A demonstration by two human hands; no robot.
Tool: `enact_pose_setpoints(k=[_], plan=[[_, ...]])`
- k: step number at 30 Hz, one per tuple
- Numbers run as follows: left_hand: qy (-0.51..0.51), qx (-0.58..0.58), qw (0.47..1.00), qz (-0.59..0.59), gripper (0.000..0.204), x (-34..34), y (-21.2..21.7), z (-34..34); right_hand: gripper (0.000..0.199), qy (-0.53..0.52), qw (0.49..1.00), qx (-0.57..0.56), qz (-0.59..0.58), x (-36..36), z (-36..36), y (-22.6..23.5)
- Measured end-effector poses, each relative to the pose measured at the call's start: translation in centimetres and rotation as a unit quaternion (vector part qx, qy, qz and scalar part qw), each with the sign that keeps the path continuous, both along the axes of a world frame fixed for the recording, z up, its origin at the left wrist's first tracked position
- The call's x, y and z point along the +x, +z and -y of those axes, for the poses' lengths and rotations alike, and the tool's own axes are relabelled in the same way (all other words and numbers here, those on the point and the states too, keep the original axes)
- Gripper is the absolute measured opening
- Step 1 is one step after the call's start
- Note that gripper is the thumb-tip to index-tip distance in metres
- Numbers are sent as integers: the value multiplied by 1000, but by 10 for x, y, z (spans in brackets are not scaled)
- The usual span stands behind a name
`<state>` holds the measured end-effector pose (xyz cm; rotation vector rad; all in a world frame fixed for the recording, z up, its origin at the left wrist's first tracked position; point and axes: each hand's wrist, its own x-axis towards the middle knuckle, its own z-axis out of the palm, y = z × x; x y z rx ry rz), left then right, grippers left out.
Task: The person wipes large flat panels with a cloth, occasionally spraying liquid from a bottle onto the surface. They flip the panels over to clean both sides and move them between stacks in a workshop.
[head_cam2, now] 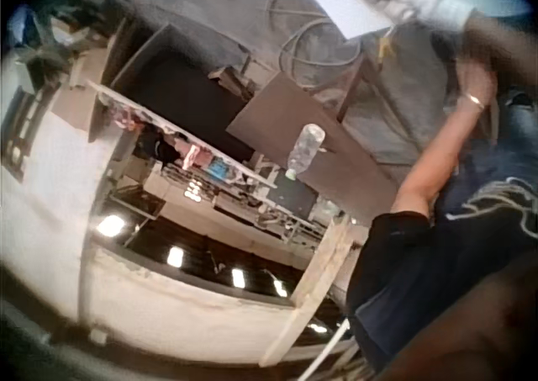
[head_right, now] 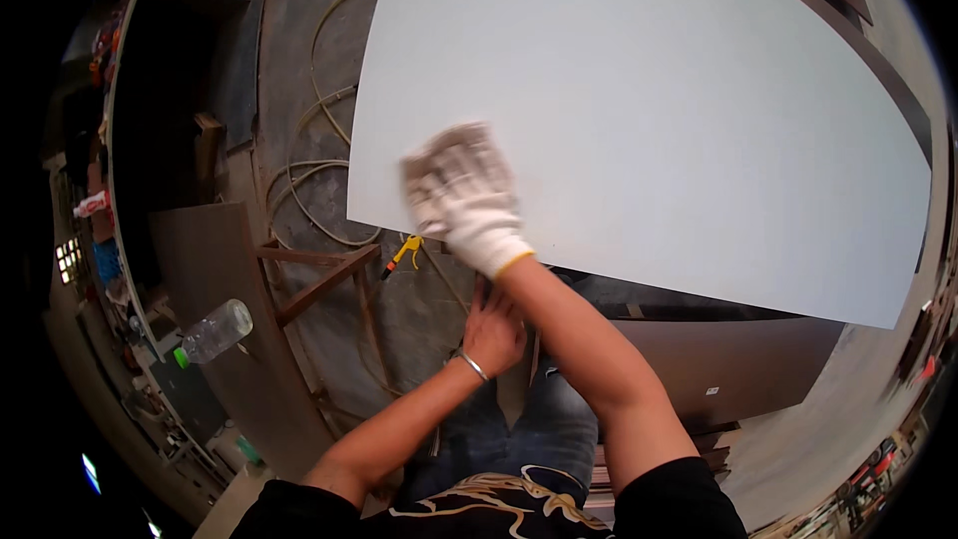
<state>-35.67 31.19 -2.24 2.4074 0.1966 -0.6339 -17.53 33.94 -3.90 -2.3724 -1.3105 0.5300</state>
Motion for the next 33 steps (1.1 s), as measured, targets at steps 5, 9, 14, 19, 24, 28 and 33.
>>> enact_pose_setpoints(k=[5,9,14,19,24,28,33], plan=[[167,-6,986,-25,54,-119,-18,-25,51,131,986,100,-26,-44,11,9],[306,52,945,-108,45,-220,-29,-63,47,71,994,-32,77,-33,174,10],[376,56,908,-179,43,-285,-28,-74,54,11,977,-89,192,-38,270,1],[397,32,900,-176,44,-300,-25,-56,55,-15,996,-61,66,-86,107,-1],[398,-19,913,-82,42,-250,-3,-52,57,45,997,-12,-58,-125,-103,-9],[469,-22,883,-14,42,-248,34,-76,56,118,991,41,-42,-124,-146,-15],[663,137,714,179,52,-296,82,-137,49,59,996,60,27,-84,10,-7]])
